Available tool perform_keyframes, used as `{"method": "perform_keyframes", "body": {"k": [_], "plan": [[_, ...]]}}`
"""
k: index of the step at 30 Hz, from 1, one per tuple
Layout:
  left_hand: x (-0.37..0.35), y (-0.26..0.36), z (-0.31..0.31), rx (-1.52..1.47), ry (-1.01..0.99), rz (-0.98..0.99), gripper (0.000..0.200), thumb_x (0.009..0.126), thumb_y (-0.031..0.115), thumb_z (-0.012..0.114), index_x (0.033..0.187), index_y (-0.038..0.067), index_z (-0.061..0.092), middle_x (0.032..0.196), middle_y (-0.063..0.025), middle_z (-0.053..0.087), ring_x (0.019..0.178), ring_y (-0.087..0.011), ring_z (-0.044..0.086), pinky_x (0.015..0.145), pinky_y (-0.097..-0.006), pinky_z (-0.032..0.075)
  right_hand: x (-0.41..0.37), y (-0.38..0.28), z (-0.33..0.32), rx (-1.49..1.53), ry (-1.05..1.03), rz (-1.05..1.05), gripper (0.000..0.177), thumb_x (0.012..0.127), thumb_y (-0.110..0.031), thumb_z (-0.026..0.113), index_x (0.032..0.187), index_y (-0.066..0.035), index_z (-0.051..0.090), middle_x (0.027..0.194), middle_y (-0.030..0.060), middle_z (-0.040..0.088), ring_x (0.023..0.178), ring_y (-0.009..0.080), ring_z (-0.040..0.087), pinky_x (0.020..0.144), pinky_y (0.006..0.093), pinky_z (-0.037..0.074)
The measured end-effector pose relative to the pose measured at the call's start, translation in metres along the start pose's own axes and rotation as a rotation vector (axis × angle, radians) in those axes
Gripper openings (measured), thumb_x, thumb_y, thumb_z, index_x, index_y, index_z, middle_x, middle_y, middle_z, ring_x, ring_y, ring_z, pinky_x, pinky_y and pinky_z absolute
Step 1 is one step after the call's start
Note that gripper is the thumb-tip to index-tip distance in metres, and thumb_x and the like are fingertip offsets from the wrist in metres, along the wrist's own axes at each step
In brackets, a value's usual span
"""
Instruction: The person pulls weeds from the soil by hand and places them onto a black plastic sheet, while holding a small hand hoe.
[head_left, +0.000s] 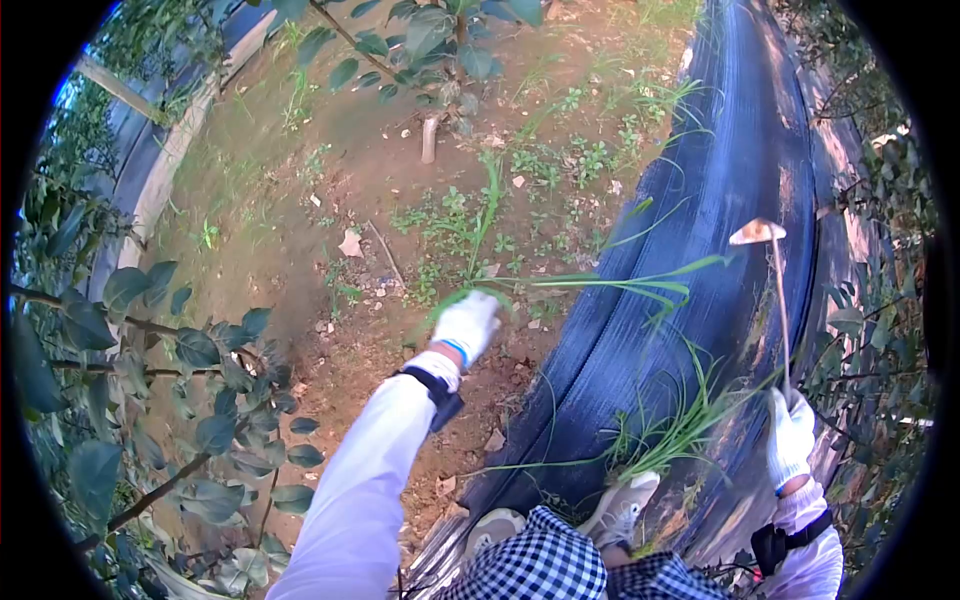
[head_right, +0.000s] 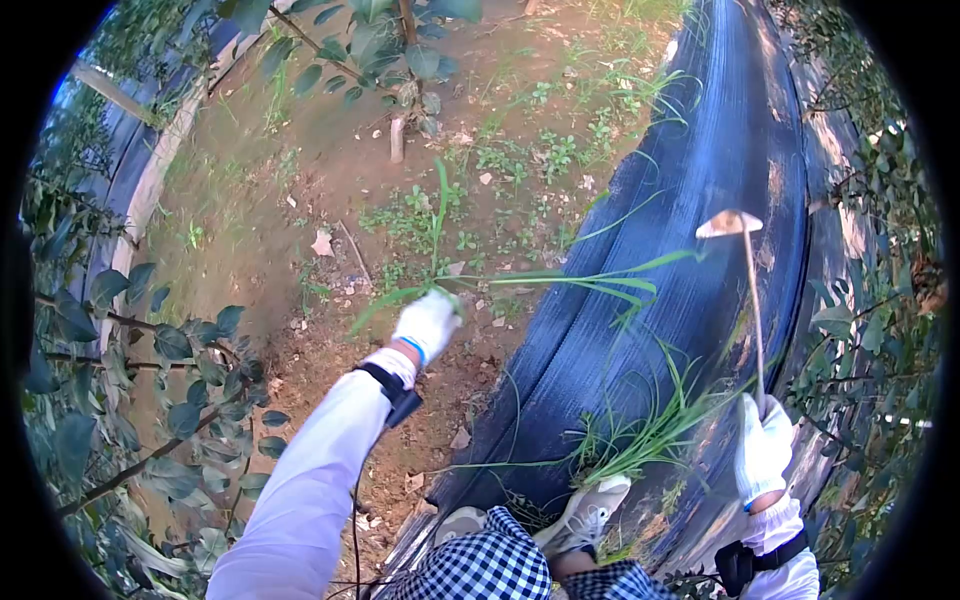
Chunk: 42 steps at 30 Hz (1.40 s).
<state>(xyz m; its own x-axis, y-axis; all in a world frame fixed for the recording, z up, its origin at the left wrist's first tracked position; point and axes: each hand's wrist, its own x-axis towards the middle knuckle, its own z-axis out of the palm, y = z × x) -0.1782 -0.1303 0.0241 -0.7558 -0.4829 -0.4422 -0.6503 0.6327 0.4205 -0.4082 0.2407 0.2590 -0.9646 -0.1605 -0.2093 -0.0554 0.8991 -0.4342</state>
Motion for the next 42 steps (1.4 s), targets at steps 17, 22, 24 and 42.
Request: {"method": "perform_keyframes", "body": {"k": [17,22,24,42], "plan": [[0.066,-0.052,0.071,-0.527,0.71,-0.199,0.032,0.095,0.028,0.047,0.095,0.0,0.063,0.086,-0.0212,0.065,0.079,-0.0364,0.06,0.074,-0.0414,0.047,0.019,0.035,0.033,-0.141,-0.131,0.183,0.04,0.089,-0.041,0.06,0.097,-0.004,0.068,0.079,0.0178,0.068,0.077,0.0317,0.068,0.071,0.0404,0.05],[0.033,-0.033,0.032,-0.503,0.558,-0.283,0.033,0.094,0.03,0.051,0.094,-0.001,0.063,0.087,-0.0221,0.065,0.081,-0.039,0.059,0.076,-0.043,0.046,0.042,0.046,0.054,0.025,-0.172,0.187,0.04,0.089,-0.041,0.058,0.094,-0.002,0.068,0.08,0.0196,0.068,0.079,0.0351,0.067,0.072,0.0419,0.049],[0.019,-0.027,0.003,-0.408,0.48,-0.278,0.035,0.095,0.032,0.051,0.101,0.0,0.065,0.094,-0.023,0.067,0.088,-0.0393,0.062,0.08,-0.042,0.047,0.054,0.041,0.057,0.074,-0.16,0.173,0.041,0.09,-0.041,0.057,0.094,-0.001,0.067,0.082,0.0199,0.068,0.08,0.0352,0.067,0.073,0.0415,0.049],[-0.078,0.294,-0.321,0.237,-0.586,-0.072,0.07,0.088,0.057,0.057,0.133,0.004,0.05,0.124,-0.0225,0.059,0.118,-0.0358,0.056,0.099,-0.0426,0.044,0.216,-0.029,0.077,0.181,-0.078,-0.058,0.043,0.092,-0.04,0.053,0.096,0.0,0.065,0.091,0.0245,0.068,0.09,0.0413,0.065,0.081,0.0463,0.05]]}}
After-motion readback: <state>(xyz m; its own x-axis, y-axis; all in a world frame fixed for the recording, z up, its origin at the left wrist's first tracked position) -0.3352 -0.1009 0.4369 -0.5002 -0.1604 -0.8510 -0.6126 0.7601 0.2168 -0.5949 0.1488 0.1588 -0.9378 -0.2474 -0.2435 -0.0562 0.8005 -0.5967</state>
